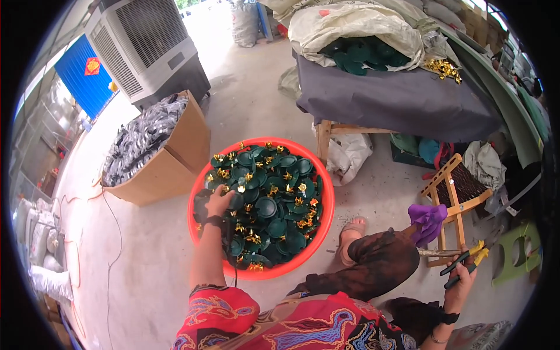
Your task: Assembling small plastic and metal components, likely for a festive or decorative product, using pliers and a wooden jig.
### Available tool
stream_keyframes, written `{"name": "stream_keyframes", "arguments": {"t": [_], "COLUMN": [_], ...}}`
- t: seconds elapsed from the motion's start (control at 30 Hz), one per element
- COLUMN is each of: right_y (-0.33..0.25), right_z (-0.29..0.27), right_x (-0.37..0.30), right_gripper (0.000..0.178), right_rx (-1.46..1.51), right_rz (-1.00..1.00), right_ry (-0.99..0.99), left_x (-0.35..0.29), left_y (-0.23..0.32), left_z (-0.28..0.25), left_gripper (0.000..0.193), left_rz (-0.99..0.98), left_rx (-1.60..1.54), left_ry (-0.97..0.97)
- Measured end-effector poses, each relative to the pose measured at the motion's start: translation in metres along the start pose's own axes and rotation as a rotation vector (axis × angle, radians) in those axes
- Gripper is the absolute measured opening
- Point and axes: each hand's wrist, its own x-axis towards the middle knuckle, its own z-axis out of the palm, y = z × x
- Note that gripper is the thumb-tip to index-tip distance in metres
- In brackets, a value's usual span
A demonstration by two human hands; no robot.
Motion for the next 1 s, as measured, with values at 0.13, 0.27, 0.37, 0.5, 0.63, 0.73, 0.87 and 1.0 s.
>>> {"name": "stream_keyframes", "arguments": {"t": [0.13,0.27,0.37,0.5,0.63,0.73,0.87,1.0], "right_y": [-0.001,0.004,0.003,-0.02,0.023,0.004,-0.011,-0.014], "right_z": [0.022,0.022,0.034,0.034,0.022,0.036,0.03,0.028], "right_x": [0.001,0.005,0.007,-0.008,0.011,-0.003,-0.023,-0.029], "right_gripper": [0.055,0.055,0.057,0.045,0.038,0.037,0.037,0.033], "right_rx": [0.005,0.015,0.071,-0.122,-0.036,0.079,0.144,0.162], "right_rz": [-0.002,0.007,-0.016,-0.025,-0.09,0.04,-0.017,-0.02], "right_ry": [0.014,-0.029,-0.004,0.123,0.064,0.015,0.026,0.041], "left_x": [-0.023,-0.06,-0.076,-0.1,-0.068,-0.103,-0.111,-0.111], "left_y": [0.006,0.043,0.06,0.097,0.039,0.052,0.072,0.079], "left_z": [0.009,0.019,0.03,0.026,0.042,0.022,0.026,0.025], "left_gripper": [0.062,0.062,0.06,0.059,0.046,0.062,0.066,0.058], "left_rz": [0.128,0.129,0.175,0.295,0.403,0.109,0.144,0.194], "left_rx": [0.017,0.011,0.032,0.113,0.126,0.386,0.404,0.383], "left_ry": [-0.006,0.099,0.181,0.087,0.265,0.019,0.031,0.006]}}
